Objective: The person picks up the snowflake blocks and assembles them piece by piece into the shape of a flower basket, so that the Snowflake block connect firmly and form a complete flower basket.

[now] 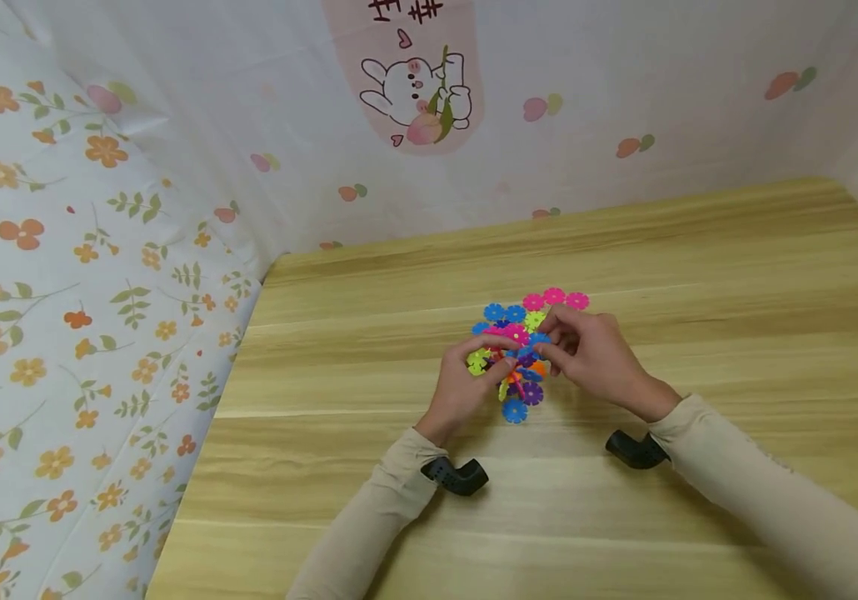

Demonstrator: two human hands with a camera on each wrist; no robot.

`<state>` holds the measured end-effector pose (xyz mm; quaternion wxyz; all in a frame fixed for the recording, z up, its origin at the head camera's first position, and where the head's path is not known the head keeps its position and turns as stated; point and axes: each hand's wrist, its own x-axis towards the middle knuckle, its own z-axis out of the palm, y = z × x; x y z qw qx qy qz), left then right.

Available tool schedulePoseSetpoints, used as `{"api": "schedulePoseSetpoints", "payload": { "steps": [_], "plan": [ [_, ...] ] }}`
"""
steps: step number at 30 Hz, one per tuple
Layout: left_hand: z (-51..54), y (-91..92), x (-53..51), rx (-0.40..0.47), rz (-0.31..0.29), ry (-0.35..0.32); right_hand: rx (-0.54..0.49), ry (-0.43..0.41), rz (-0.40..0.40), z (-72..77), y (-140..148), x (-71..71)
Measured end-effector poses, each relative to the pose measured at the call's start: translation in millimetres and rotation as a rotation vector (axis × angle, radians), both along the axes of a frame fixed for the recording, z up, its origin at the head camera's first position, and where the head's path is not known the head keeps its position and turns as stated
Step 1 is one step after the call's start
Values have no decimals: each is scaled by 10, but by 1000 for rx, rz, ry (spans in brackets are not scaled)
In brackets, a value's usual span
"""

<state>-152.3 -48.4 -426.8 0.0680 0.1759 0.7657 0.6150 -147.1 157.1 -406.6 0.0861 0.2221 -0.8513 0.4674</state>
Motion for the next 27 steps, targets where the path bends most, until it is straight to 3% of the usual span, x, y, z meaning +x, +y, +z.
{"api": "schedulePoseSetpoints", "payload": {
  "steps": [5, 11, 14, 22, 27],
  "plan": [
    [-9, 27, 9, 5, 6, 9, -50, -14, -28, -48, 0, 20],
    [-55, 9, -4, 25, 23, 23, -154, -194, 7, -83, 26, 57],
    [-64, -3, -14, 22, 23, 21, -177, -241, 22, -72, 39, 73],
    [-44, -4, -4, 4, 41, 26, -147, -243, 16, -61, 29, 68],
    [-41, 19, -4, 14, 59, 10, -121, -150, -36, -46, 10, 72]
  ]
}}
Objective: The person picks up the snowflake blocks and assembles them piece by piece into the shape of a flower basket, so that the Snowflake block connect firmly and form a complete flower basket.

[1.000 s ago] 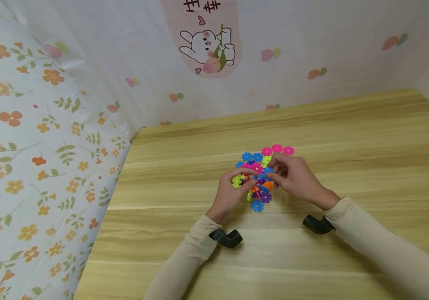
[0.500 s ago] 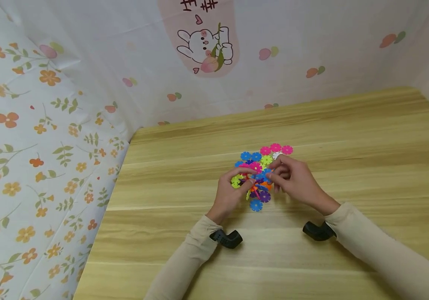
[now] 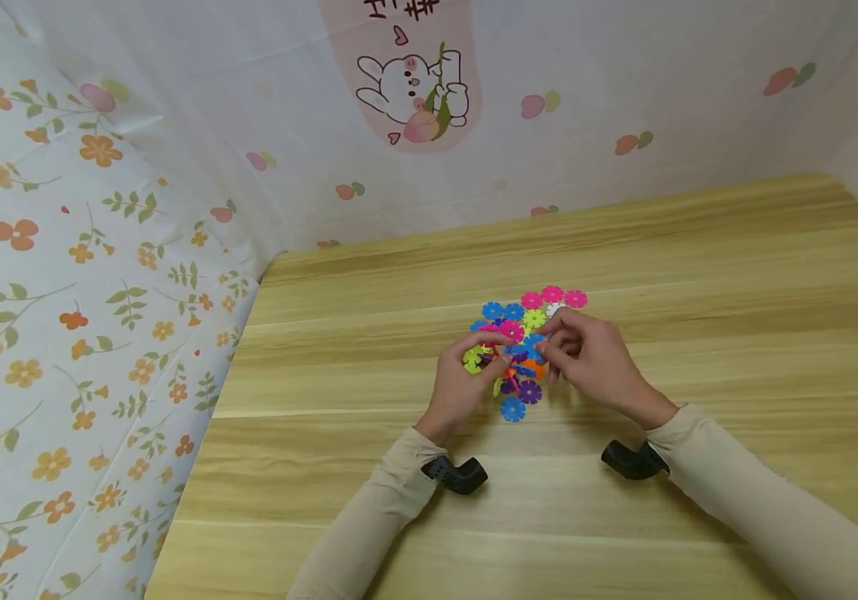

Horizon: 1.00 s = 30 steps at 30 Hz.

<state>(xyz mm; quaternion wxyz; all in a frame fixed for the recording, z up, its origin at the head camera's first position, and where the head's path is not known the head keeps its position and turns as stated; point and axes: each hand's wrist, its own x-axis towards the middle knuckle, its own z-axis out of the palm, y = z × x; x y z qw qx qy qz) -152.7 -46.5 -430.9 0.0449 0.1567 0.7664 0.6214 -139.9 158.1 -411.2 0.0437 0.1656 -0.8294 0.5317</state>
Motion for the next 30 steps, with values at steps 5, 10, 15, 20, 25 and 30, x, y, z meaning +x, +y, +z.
{"api": "schedulePoseSetpoints", "payload": {
  "steps": [5, 10, 15, 20, 25, 30],
  "plan": [
    [14, -23, 7, 51, 0, -55, -36, 132, -75, 75, 20, 5],
    [30, -48, -1, 91, 0, -91, -17, 144, -67, 117, 14, 3],
    [26, -49, -5, 86, -18, -82, 36, 138, -36, 99, -22, -3],
    [35, -20, 3, 93, -3, -66, 93, 175, -30, 97, -36, -10],
    [28, 38, 11, 104, 37, -48, 128, 200, -24, 111, -50, -9],
    [18, 65, 24, 103, 77, -22, 51, 74, 18, 134, -44, -27]
  ]
}}
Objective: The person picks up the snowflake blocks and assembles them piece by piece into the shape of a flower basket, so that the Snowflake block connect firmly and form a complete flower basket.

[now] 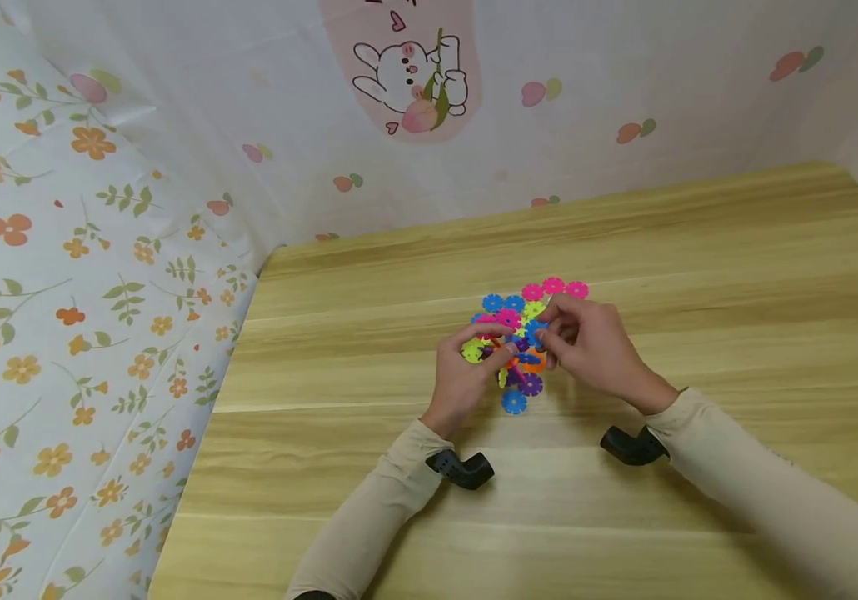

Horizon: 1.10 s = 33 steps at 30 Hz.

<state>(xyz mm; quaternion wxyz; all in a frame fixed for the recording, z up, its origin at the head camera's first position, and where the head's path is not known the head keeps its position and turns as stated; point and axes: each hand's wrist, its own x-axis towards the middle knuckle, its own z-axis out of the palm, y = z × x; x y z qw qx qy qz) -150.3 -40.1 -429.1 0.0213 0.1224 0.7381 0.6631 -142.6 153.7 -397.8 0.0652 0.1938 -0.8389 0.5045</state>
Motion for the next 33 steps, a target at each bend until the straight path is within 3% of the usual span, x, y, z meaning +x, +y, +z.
{"api": "schedulePoseSetpoints", "payload": {
  "steps": [5, 7, 12, 18, 20, 24, 26, 33],
  "plan": [
    [22, 8, 4, -8, -8, 17, -83, -187, 76, 60, 64, -54],
    [24, 13, 6, -13, -11, 14, -89, -212, 82, 58, 71, -61],
    [-15, 19, 25, -37, -9, 3, -58, -184, 80, 8, 57, -35],
    [-16, 26, 46, -52, -34, 40, -157, -345, 137, 18, 129, -67],
    [-7, 30, 49, -51, -43, 56, -168, -343, 130, 8, 134, -61],
    [2, 41, 51, -60, -40, 64, -148, -239, 92, -50, 102, -17],
    [-7, 52, 54, -72, -38, 75, -143, -227, 83, -72, 99, -3],
    [-37, 91, 65, -88, -75, 104, -173, -368, 120, -50, 167, -29]
  ]
}}
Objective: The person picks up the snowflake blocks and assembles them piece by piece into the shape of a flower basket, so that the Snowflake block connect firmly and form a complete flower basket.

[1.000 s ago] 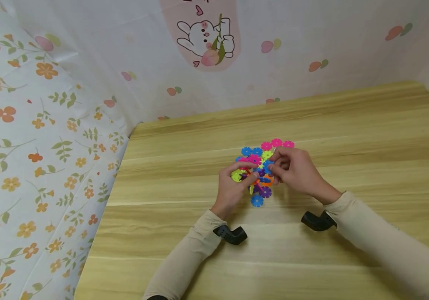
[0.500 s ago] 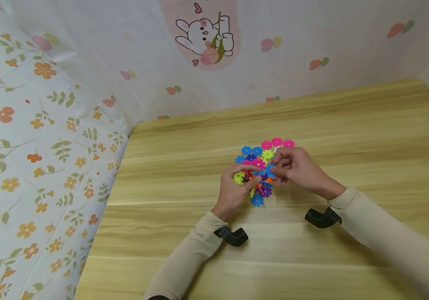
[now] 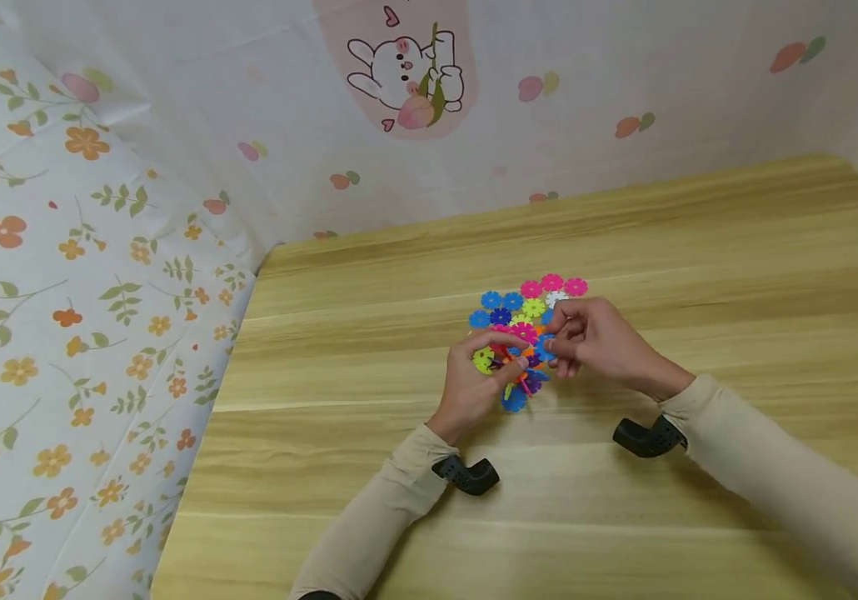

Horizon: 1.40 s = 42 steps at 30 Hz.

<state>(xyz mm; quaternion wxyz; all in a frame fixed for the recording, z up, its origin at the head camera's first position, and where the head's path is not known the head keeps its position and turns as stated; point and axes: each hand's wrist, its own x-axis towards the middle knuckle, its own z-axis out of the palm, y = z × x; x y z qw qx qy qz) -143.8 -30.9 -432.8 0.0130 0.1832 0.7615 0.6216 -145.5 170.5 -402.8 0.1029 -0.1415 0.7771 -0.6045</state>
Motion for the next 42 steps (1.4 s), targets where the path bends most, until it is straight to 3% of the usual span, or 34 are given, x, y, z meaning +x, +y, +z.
{"api": "schedulePoseSetpoints", "payload": {
  "steps": [7, 10, 15, 18, 21, 31, 42],
  "plan": [
    [25, -78, -15, -10, -16, 4, 9, 115, -88, -19, -118, 78],
    [56, -111, -41, -25, -34, 1, 32, 96, -88, 40, -105, 69],
    [136, -191, -72, 21, -54, -116, 115, 68, -52, 174, -27, 77],
    [197, -229, -78, 70, -64, -180, 140, 113, -26, 232, -14, 90],
    [248, -240, -84, 116, -89, -201, 139, 168, -8, 264, -32, 93],
    [288, -213, -92, 113, -124, -150, 103, 247, -60, 323, -55, 111],
    [282, -245, -87, 110, -129, -157, 4, 158, 13, 340, 3, 67]
  ]
}}
